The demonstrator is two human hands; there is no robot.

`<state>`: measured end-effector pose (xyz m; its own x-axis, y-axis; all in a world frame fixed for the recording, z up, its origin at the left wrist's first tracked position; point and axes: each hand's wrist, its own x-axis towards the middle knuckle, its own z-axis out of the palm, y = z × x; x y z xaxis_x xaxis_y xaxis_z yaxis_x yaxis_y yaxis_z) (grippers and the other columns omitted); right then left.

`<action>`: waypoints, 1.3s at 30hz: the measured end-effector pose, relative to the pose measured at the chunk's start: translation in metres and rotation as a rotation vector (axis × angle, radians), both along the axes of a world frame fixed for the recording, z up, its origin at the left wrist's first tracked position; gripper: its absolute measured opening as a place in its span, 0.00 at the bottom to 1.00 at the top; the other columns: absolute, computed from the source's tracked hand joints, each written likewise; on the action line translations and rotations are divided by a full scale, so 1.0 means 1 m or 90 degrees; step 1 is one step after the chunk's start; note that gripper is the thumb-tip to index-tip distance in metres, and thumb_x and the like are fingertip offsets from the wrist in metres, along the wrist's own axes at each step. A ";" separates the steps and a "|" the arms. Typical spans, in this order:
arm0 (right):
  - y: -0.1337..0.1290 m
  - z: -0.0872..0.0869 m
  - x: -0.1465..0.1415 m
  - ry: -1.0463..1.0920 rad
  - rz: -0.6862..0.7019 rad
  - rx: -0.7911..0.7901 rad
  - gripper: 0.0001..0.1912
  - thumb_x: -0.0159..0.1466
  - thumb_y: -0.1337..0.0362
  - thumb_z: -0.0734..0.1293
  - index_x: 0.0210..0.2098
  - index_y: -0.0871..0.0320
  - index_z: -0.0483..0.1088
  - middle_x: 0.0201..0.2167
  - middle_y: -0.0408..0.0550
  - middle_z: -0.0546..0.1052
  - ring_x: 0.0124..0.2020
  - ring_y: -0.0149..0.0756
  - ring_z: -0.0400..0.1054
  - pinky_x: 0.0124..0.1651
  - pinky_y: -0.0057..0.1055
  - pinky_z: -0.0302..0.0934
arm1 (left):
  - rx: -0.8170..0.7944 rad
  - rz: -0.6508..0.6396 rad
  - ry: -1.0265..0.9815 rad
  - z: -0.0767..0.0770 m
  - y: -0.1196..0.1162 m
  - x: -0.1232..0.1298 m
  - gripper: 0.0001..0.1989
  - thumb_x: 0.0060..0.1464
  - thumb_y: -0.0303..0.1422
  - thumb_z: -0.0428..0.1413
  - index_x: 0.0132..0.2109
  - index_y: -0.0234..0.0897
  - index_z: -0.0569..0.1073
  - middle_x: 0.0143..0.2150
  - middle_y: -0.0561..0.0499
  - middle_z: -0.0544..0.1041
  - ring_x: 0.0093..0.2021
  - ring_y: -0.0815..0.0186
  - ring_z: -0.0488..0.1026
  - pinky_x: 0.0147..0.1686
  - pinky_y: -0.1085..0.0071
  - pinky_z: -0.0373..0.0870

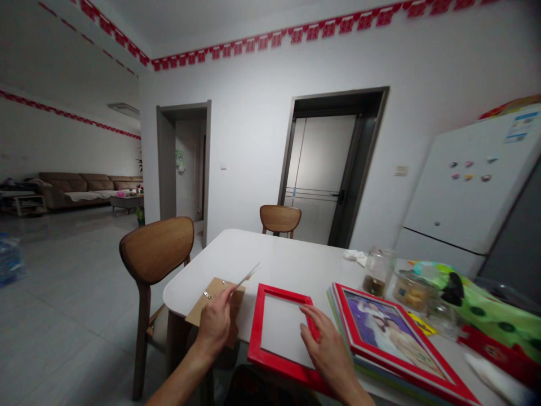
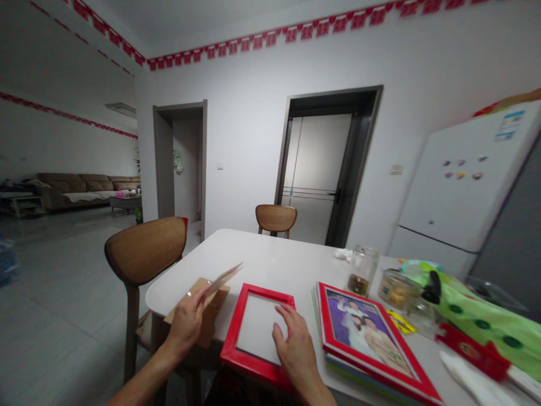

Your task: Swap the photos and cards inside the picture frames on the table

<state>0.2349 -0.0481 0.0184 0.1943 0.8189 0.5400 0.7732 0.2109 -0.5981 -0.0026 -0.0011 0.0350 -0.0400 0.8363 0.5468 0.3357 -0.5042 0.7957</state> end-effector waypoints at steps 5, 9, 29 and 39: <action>0.006 0.008 -0.032 0.457 0.119 -0.206 0.19 0.49 0.58 0.63 0.39 0.61 0.66 0.34 0.53 0.74 0.31 0.38 0.68 0.34 0.35 0.62 | -0.090 -0.039 -0.248 0.005 -0.006 0.025 0.17 0.51 0.40 0.44 0.39 0.32 0.69 0.34 0.44 0.76 0.37 0.58 0.72 0.37 0.64 0.68; 0.015 0.001 -0.044 0.778 0.171 -0.222 0.17 0.50 0.56 0.62 0.36 0.59 0.64 0.33 0.51 0.74 0.31 0.36 0.69 0.32 0.33 0.63 | -0.183 -0.182 -0.412 -0.018 -0.024 0.068 0.20 0.50 0.42 0.46 0.41 0.29 0.67 0.36 0.41 0.75 0.37 0.58 0.72 0.37 0.64 0.68; 0.044 -0.010 0.027 0.222 -0.024 -0.269 0.22 0.51 0.69 0.50 0.38 0.69 0.68 0.22 0.52 0.75 0.28 0.37 0.70 0.26 0.26 0.60 | -0.099 -0.177 0.267 -0.056 -0.038 0.057 0.25 0.41 0.26 0.52 0.50 0.31 0.63 0.56 0.41 0.60 0.57 0.60 0.54 0.55 0.63 0.52; 0.051 -0.001 0.020 -0.061 -0.100 -0.302 0.18 0.53 0.68 0.53 0.34 0.67 0.70 0.33 0.61 0.75 0.36 0.41 0.68 0.38 0.30 0.58 | -0.091 -0.208 0.363 -0.040 -0.041 0.052 0.18 0.45 0.29 0.53 0.46 0.32 0.66 0.56 0.41 0.60 0.57 0.59 0.54 0.55 0.63 0.52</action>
<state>0.2551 0.0033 0.0177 0.3021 0.9433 0.1374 0.8298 -0.1893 -0.5250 0.0492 -0.0425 -0.0049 0.4896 0.8223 0.2902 0.5708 -0.5538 0.6063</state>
